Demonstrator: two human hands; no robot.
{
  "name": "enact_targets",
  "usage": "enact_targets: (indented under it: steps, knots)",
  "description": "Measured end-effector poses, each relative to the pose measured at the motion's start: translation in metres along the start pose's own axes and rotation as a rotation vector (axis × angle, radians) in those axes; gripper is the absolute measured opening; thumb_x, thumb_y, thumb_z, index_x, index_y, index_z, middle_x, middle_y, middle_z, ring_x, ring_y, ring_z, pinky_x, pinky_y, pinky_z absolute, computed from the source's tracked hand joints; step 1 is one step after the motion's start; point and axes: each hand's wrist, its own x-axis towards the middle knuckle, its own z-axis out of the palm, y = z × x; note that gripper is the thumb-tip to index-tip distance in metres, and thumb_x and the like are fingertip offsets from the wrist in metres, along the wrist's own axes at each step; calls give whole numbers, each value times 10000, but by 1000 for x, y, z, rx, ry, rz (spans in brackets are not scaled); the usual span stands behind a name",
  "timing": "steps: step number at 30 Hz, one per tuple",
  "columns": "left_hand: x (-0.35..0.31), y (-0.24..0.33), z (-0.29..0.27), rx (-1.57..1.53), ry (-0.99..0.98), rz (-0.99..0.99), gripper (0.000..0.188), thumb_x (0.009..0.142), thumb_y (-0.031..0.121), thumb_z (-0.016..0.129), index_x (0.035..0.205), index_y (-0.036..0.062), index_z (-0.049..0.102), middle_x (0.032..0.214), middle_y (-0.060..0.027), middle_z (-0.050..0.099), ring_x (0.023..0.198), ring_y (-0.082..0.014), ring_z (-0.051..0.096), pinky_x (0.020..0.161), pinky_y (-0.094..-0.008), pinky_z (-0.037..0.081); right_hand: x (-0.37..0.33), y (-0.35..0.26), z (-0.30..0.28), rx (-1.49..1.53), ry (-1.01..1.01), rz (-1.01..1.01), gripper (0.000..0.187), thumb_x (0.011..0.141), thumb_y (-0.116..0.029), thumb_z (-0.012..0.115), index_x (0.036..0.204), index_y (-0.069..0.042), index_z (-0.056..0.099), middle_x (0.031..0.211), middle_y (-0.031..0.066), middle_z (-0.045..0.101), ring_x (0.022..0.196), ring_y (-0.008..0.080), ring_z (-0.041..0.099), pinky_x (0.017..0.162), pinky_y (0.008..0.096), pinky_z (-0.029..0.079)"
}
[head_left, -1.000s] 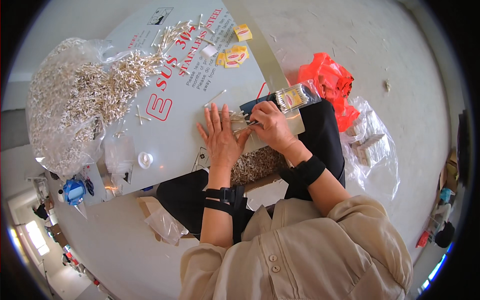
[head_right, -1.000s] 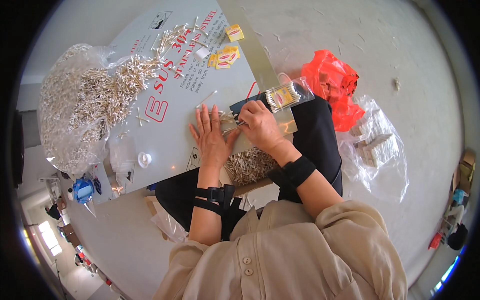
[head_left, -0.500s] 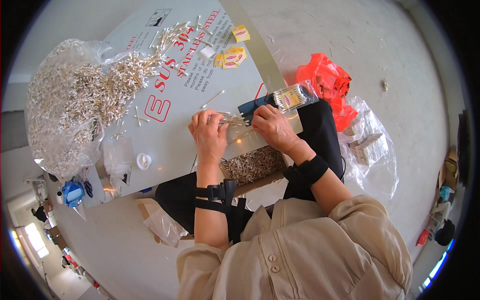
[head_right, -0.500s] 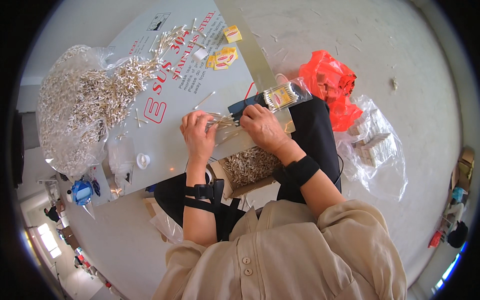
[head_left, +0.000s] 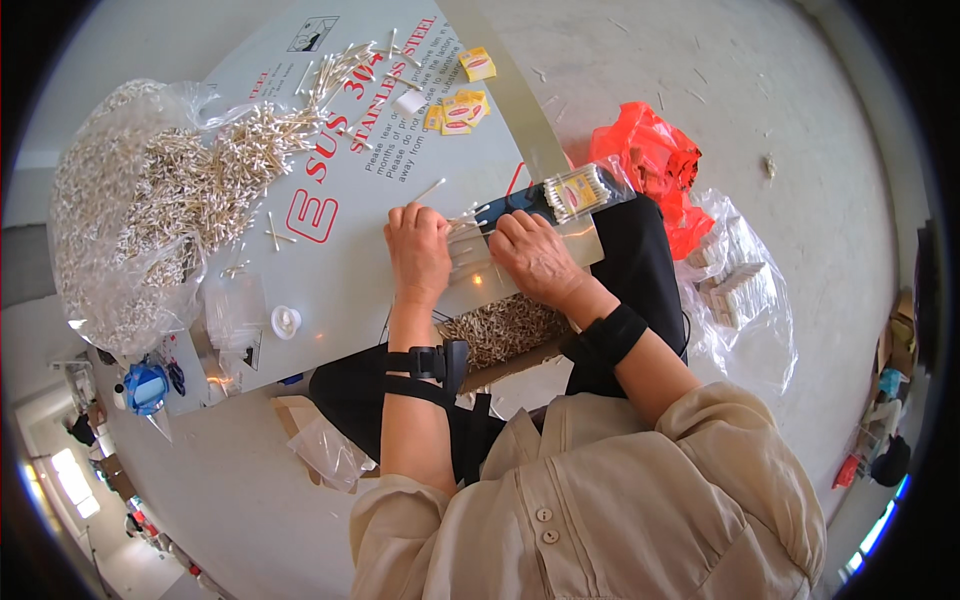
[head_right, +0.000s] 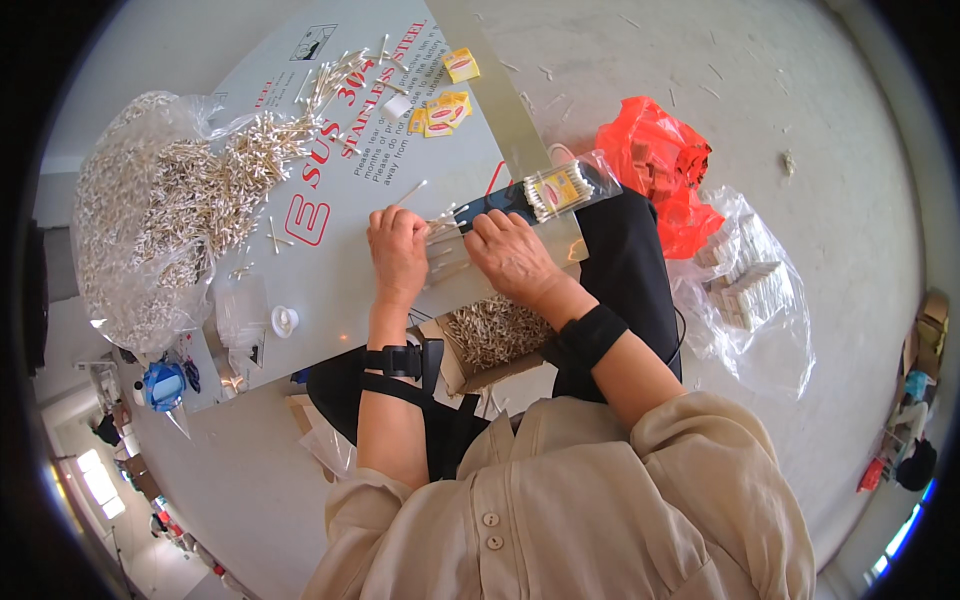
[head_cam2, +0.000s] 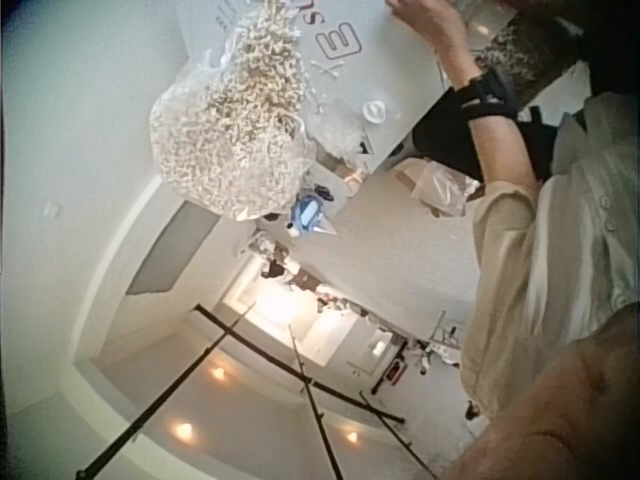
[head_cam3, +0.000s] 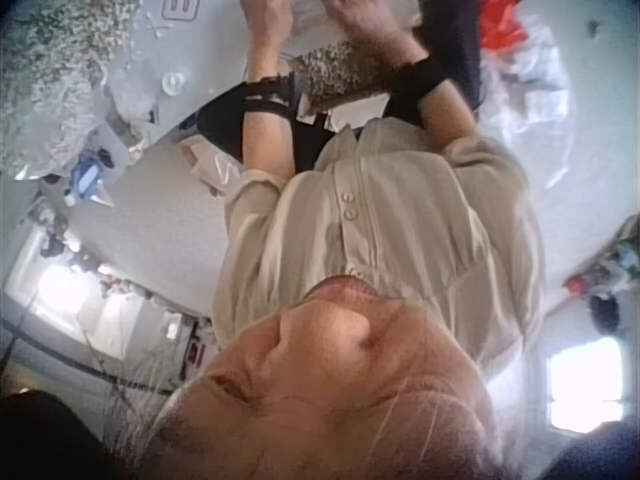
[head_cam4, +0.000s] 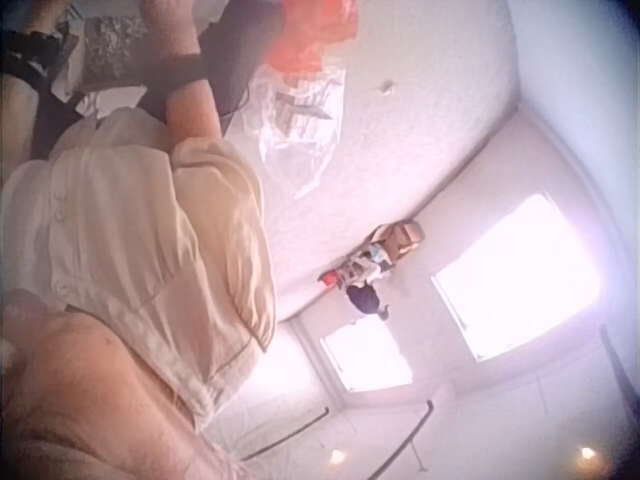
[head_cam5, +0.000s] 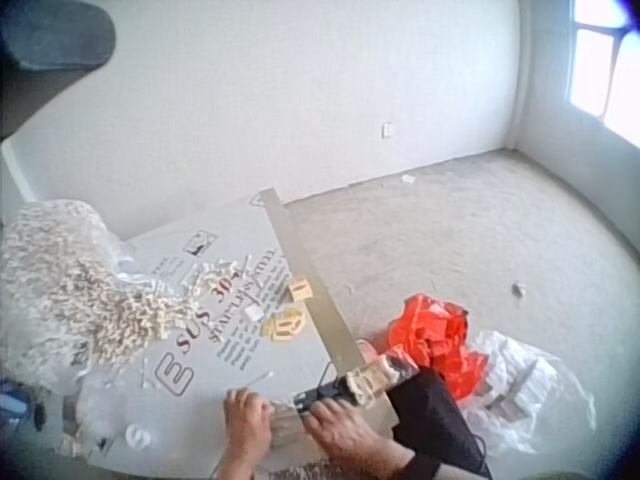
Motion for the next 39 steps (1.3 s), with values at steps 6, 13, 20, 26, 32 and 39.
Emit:
enact_targets:
  steps: [6,13,20,26,32,39]
  knots:
    - [6,-12,-16,22,-85,36,161,749,33,681,824,101,556,923,-32,559,977,-272,495,861,-409,386,-1,10,6,27,-10,-42,94,784,-142,544,837,-66,531,870,76,504,869,237,525,760,347,424]
    - [2,-34,-37,-7,-163,-81,105,773,43,653,804,92,564,906,-29,556,968,-261,498,858,-404,383,-2,10,5,89,-20,-26,112,808,-127,574,875,-52,528,884,89,483,874,260,510,779,362,423]
    - [31,-17,-19,92,-87,74,94,788,59,663,828,90,583,927,-25,561,976,-255,494,857,-403,385,0,6,3,46,-17,-30,101,789,-138,532,858,-64,533,876,76,505,876,234,527,781,342,425]
    - [24,-12,-12,88,-39,27,196,759,24,692,923,89,609,1001,-42,581,1035,-269,500,891,-411,392,5,4,0,6,-36,-24,113,804,-136,554,877,-52,534,888,81,495,874,244,522,772,347,429]
    - [-17,-11,-23,-19,148,-70,237,747,-45,665,951,61,606,1008,-61,595,1035,-289,509,911,-418,411,8,11,-6,137,-39,-4,137,814,-127,577,902,-34,530,909,87,490,894,254,522,788,361,441]
    - [-42,-1,-27,-51,74,-195,190,720,-12,699,867,80,621,956,-47,591,988,-282,517,887,-411,424,-8,-14,-1,-35,-102,-129,194,781,-145,546,920,-11,559,983,85,515,931,231,526,826,328,441]
